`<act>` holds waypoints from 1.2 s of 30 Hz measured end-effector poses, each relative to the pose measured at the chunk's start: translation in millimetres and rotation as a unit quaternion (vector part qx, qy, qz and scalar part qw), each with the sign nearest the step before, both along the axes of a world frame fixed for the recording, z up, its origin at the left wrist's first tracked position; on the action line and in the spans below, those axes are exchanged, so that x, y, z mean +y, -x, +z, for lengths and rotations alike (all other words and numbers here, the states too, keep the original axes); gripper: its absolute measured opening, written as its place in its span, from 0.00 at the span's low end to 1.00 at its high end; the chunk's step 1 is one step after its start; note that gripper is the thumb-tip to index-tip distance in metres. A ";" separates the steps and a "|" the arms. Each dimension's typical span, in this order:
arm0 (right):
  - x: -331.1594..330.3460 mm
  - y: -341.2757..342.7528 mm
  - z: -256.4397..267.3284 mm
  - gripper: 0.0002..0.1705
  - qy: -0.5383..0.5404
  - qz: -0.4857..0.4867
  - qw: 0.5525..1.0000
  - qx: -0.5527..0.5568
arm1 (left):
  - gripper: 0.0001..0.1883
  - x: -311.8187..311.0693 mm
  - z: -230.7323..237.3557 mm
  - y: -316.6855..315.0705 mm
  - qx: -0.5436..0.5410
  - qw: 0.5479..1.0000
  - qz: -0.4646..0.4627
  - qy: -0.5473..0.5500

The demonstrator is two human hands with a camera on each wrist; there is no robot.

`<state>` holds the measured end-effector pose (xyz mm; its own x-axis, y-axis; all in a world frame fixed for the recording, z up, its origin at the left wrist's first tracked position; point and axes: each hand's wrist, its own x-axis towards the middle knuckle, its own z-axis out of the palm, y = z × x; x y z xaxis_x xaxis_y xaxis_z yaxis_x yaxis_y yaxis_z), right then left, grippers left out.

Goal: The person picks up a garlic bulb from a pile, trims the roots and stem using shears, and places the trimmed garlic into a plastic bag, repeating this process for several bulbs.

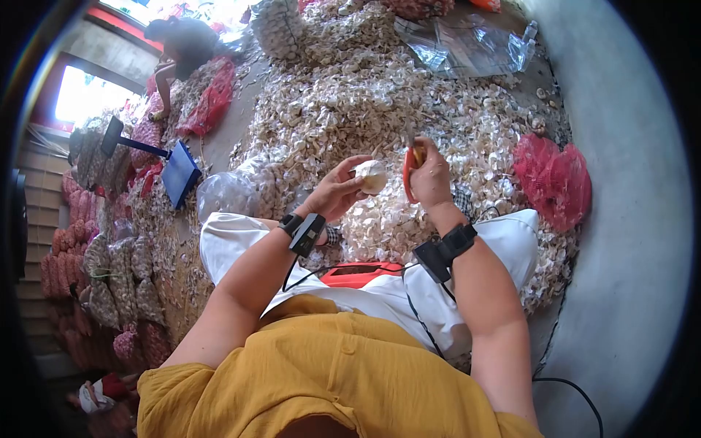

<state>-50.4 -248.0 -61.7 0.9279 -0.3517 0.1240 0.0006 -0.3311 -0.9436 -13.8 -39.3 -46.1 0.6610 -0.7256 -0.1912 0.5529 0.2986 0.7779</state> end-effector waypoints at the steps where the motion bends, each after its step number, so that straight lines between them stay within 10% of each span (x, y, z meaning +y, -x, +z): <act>1: -3.6 0.2 -5.0 0.23 0.001 0.000 1.000 0.000 | 0.24 1.7 -0.6 -0.3 0.010 1.000 0.009 0.007; 5: 6.7 2.8 5.5 0.22 0.009 0.008 1.000 -0.001 | 0.24 7.7 0.3 -4.7 0.060 0.998 0.023 0.003; 7: 17.9 8.4 21.0 0.25 -0.363 0.125 0.923 -0.032 | 0.24 8.4 -1.7 -3.2 0.057 0.998 0.028 -0.007; 11: 21.3 11.2 14.8 0.24 -0.058 0.158 0.985 -0.042 | 0.24 5.0 -2.8 2.2 -0.013 0.997 -0.001 -0.070; 25: 7.7 5.9 5.2 0.18 -0.192 0.147 0.970 -0.002 | 0.32 5.9 3.5 -1.7 -0.063 0.995 -0.057 -0.058; 33: 1.9 -1.3 -36.0 0.18 -0.020 0.046 0.994 0.102 | 0.31 10.3 18.6 -1.3 0.035 0.997 0.053 0.045; 35: 16.9 6.8 -1.6 0.20 -0.358 0.089 0.926 0.078 | 0.28 12.8 12.2 -3.0 0.026 0.997 0.062 0.034; 36: 17.7 5.8 2.4 0.23 -0.357 0.141 0.922 0.057 | 0.27 12.5 11.6 -2.3 0.033 0.997 0.071 0.023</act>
<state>-56.2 -230.3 -59.3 0.9876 -0.0492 -0.1490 -0.1202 0.3726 -0.9202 -11.5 -26.7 -34.5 0.7447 -0.6350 -0.2054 0.5515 0.4123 0.7252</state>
